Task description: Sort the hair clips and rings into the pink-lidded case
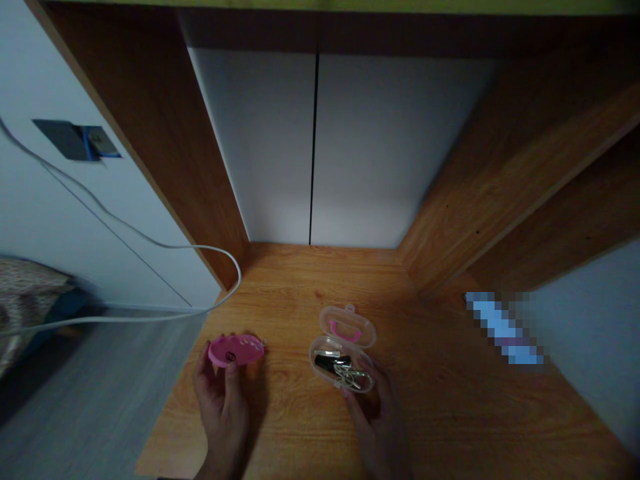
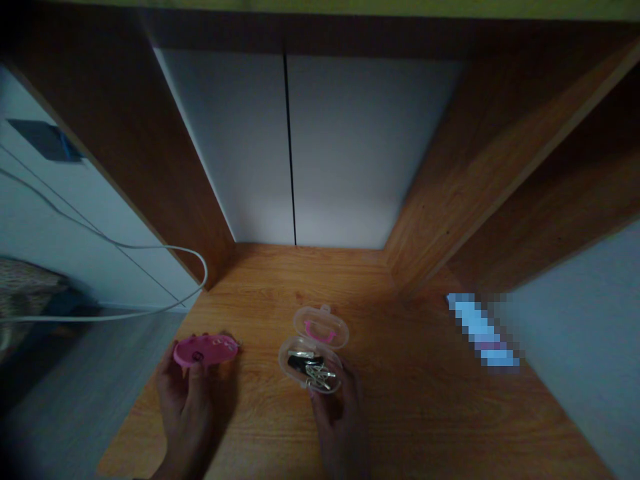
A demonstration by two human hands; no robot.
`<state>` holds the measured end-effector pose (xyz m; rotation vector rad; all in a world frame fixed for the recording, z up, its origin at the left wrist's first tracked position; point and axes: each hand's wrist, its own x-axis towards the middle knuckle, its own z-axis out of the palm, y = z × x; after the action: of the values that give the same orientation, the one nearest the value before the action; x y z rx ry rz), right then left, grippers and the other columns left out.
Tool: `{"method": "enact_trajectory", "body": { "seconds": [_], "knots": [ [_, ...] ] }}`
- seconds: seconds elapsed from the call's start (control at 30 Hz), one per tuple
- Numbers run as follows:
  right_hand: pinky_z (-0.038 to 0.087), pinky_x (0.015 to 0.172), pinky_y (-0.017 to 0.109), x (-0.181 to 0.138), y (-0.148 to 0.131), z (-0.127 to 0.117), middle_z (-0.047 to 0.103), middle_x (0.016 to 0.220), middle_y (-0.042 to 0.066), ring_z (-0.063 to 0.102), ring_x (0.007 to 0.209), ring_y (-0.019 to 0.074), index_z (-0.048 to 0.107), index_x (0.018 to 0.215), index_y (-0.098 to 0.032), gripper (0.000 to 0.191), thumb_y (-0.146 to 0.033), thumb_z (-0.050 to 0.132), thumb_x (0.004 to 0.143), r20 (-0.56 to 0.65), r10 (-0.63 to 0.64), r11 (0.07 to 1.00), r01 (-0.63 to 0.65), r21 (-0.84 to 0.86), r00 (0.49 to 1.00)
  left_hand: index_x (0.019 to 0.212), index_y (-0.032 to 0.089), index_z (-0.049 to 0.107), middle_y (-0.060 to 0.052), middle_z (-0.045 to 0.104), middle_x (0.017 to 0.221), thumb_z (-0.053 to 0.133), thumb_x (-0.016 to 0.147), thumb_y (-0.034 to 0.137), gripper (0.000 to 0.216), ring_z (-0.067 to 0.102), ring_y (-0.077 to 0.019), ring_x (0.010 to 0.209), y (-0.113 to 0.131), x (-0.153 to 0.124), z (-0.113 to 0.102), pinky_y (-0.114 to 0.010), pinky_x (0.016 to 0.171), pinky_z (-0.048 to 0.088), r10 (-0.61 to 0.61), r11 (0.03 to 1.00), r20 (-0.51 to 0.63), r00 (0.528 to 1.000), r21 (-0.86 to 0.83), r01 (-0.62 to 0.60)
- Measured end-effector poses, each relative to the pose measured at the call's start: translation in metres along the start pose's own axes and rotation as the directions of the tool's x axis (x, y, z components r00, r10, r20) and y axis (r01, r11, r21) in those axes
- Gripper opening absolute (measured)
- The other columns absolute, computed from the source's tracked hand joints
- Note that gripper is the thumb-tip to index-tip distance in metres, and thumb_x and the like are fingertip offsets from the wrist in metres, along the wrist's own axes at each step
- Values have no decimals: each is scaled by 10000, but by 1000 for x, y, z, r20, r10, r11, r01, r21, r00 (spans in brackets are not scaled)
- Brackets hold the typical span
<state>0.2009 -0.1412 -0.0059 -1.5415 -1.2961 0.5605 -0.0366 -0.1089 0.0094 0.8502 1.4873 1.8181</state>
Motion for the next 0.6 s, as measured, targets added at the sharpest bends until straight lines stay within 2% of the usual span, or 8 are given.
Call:
{"method": "enact_trajectory", "body": {
  "seconds": [0.1,0.23,0.43,0.6],
  "knots": [
    [522,1016,452,0,3,0,620,1272,89,607,1192,277,636,1205,-243,378,-289,670,831,-15,-12,1000,12,20,1000,1421,351,436,-28,515,1442,622,924,466,543,485,-237,1347,1,1,2,-425,1201,306,54,997,-75,996,62,-49],
    [519,1023,462,0,7,-1,614,1286,83,618,1184,279,628,1214,-257,399,-271,683,819,-1,-31,999,31,-11,1000,1438,344,433,-31,501,1465,638,905,492,590,477,-263,1353,0,0,2,-470,1216,275,52,996,-88,995,71,-46],
    [550,972,432,0,5,-2,622,1285,87,628,1177,281,630,1200,-256,369,-276,669,833,5,-49,998,50,-37,999,1470,398,399,-2,467,1511,632,918,479,604,433,-274,1394,-5,0,-2,-520,1232,223,15,997,-67,998,74,-10],
    [530,1000,449,2,-1,-1,622,1275,89,625,1173,278,640,1186,-250,355,-274,668,833,-6,-60,998,60,-36,998,1469,404,403,0,458,1522,611,939,462,573,426,-255,1408,-5,1,-1,-487,1240,233,3,997,-78,997,73,3]
  ]
}}
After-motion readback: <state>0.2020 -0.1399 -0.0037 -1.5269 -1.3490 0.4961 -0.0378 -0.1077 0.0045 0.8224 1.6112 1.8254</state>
